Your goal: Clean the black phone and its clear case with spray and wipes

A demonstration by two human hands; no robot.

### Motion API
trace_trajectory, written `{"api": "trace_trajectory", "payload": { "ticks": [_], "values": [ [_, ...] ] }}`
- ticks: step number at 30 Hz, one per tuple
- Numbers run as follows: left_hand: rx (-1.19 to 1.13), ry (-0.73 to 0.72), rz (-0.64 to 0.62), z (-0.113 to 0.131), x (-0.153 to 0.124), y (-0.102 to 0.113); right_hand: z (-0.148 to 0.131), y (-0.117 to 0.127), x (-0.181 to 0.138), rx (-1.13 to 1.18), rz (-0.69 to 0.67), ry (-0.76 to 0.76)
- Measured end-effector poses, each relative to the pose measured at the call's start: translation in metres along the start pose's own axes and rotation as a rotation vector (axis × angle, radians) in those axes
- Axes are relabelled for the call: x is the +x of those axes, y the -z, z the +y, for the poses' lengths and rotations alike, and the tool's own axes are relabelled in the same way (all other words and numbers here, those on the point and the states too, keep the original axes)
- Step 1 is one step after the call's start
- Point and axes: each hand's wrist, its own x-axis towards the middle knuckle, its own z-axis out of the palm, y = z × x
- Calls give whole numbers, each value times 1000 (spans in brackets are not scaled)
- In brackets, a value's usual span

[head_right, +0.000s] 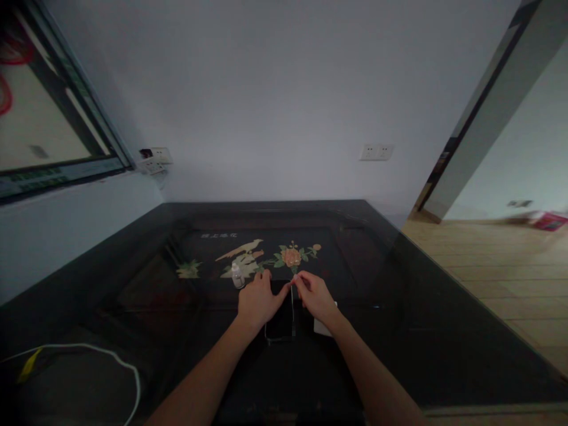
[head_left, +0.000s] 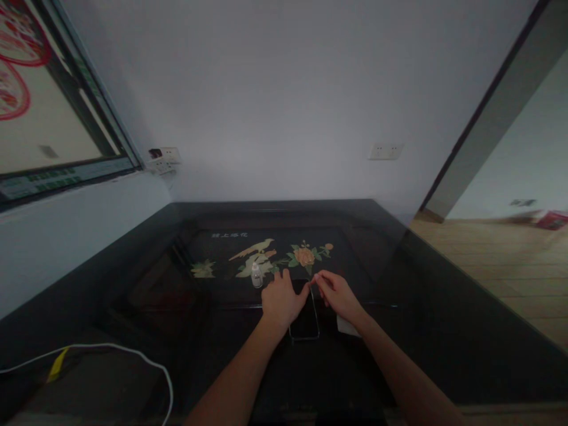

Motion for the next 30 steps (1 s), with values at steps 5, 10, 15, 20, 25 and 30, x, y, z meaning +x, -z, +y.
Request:
{"api": "trace_trajectory", "payload": {
  "ticks": [5, 10, 15, 20, 25, 30],
  "values": [
    [2, 10, -25, -1, -1, 0, 2, 0, 0, -6, -7, -6],
    [0, 22, -54, 3, -5, -2, 6, 0, 1, -22, 13, -11],
    [-6, 20, -56, 7, -8, -4, 9, 0, 2, -24, -11, -34],
    [-36, 7, -11, 8, -7, -5, 11, -1, 3, -50, -1, -32],
    [-64, 49, 14, 11, -7, -3, 11, -1, 3, -49, -7, -25],
    [-93, 87, 18, 14, -7, -3, 11, -1, 3, -59, -21, -23]
  ]
}}
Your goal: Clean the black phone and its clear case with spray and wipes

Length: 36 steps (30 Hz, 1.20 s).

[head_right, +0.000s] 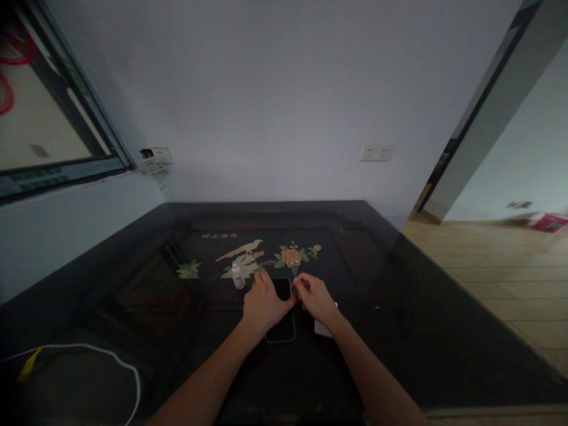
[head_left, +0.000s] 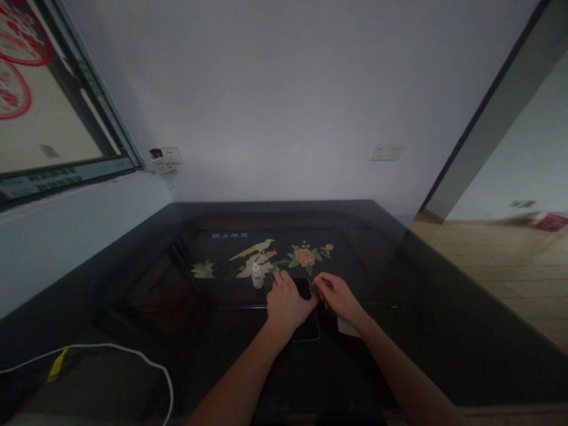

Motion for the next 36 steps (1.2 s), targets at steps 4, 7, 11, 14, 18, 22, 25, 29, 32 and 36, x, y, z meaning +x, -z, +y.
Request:
{"api": "trace_trajectory", "payload": {
  "ticks": [4, 7, 11, 14, 18, 22, 25, 29, 32, 36],
  "values": [
    [-58, 11, -55, -2, 2, -3, -1, 0, 0, -5, 3, -5],
    [-108, -16, -60, -5, 5, -7, -3, 0, 0, -10, 4, -3],
    [-226, -33, -57, -9, 9, -14, -7, 1, -2, 5, 2, 4],
    [-362, -32, -70, -12, 12, -17, -8, 2, -3, -1, 15, 2],
    [-547, -37, -65, -13, 16, -20, -6, 2, 0, 15, 66, -17],
    [-774, -38, -27, -15, 22, -24, -4, -2, 0, 193, 14, -70],
    [-905, -31, -19, -18, 26, -28, -4, -7, -4, 426, -149, -168],
    [-998, -29, -5, -21, 29, -29, -7, -9, -10, 520, -357, -248],
    [-1068, 5, 16, -22, 32, -28, -11, -5, -11, 524, -360, -241],
    [-1095, 33, 87, -26, 40, -31, -14, 0, -9, 570, -312, -249]
  ]
}}
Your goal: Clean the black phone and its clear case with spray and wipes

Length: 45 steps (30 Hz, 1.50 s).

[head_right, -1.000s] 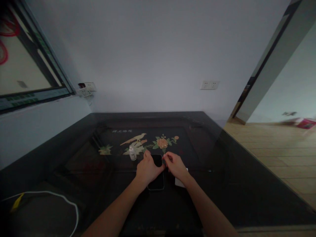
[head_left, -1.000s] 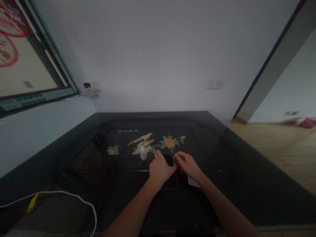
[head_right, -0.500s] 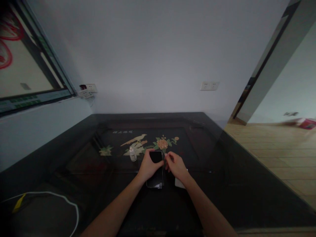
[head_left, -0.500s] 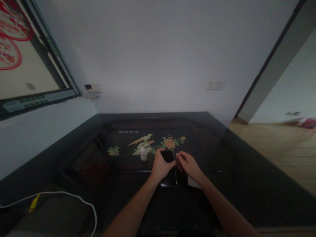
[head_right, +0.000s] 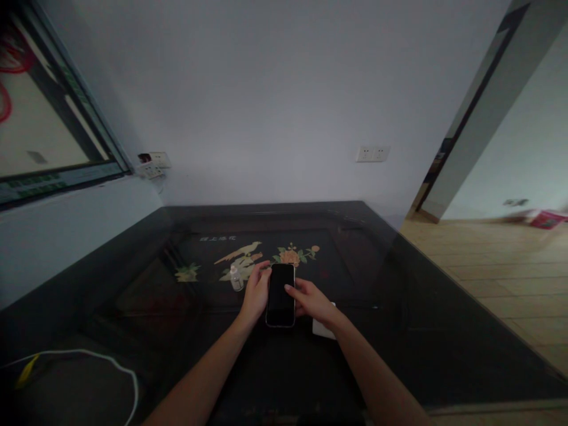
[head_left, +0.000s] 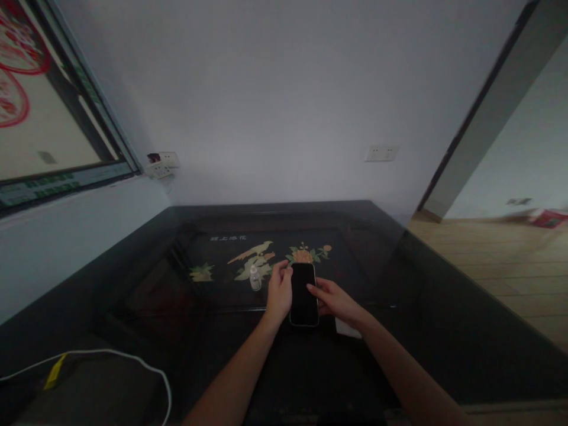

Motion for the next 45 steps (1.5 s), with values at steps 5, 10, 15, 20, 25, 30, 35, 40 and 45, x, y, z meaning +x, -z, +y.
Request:
{"api": "trace_trajectory", "payload": {
  "ticks": [5, 10, 15, 20, 25, 30, 35, 40, 45],
  "values": [
    [50, -84, -37, -7, 5, 1, 3, 1, 3, 8, 21, 17],
    [114, -125, -41, -4, 5, 3, 5, 1, 4, 5, 42, 30],
    [160, -152, -31, 2, 3, 4, -2, 0, 2, -48, 87, 74],
    [188, -170, -53, 9, -2, 3, -3, 2, 1, -77, 69, 89],
    [210, -137, -34, 13, -6, 2, -6, 1, -2, -111, 54, 101],
    [225, -125, -47, 15, -8, 2, -10, -3, -5, -117, 44, 113],
    [210, -108, -59, 13, -6, 3, -9, -3, -5, -105, 25, 127],
    [191, -89, -62, 10, -3, 4, -8, 0, -5, -129, 18, 139],
    [150, -70, -87, 9, -2, 4, -8, 2, -3, -157, 27, 146]
  ]
}}
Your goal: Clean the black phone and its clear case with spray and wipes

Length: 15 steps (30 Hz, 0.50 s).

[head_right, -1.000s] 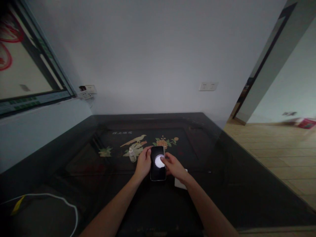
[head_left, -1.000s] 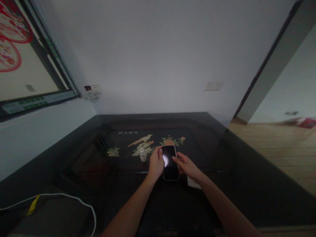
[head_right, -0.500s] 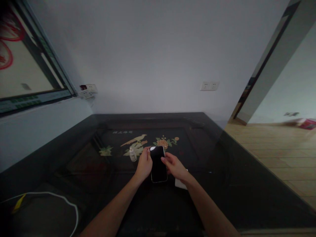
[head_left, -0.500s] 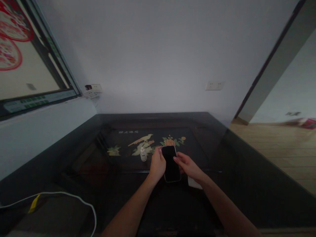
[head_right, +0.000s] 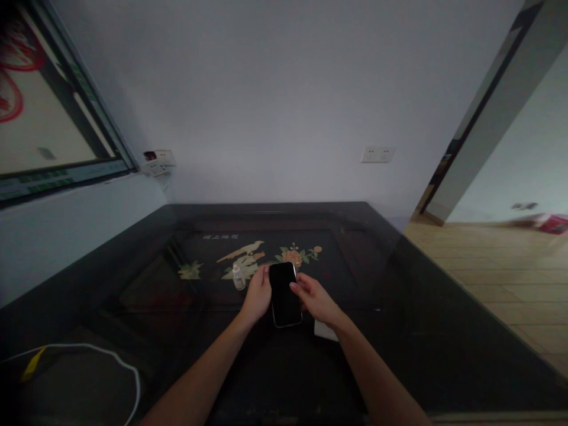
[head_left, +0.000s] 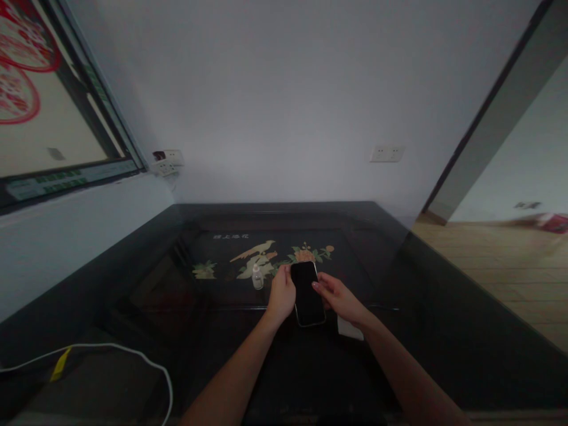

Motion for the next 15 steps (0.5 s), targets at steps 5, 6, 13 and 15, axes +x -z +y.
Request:
{"api": "trace_trajectory", "payload": {
  "ticks": [5, 6, 13, 15],
  "values": [
    [-40, -13, -56, 6, 0, 4, 1, 6, 0, 30, -11, 2],
    [-55, -12, -85, 9, 0, 6, 2, 7, 0, 41, -14, -8],
    [-219, 245, -348, 26, 3, 30, 8, 7, 0, 67, -8, -85],
    [-225, 274, -364, 30, 3, 34, 9, 7, 0, 74, -5, -96]
  ]
}}
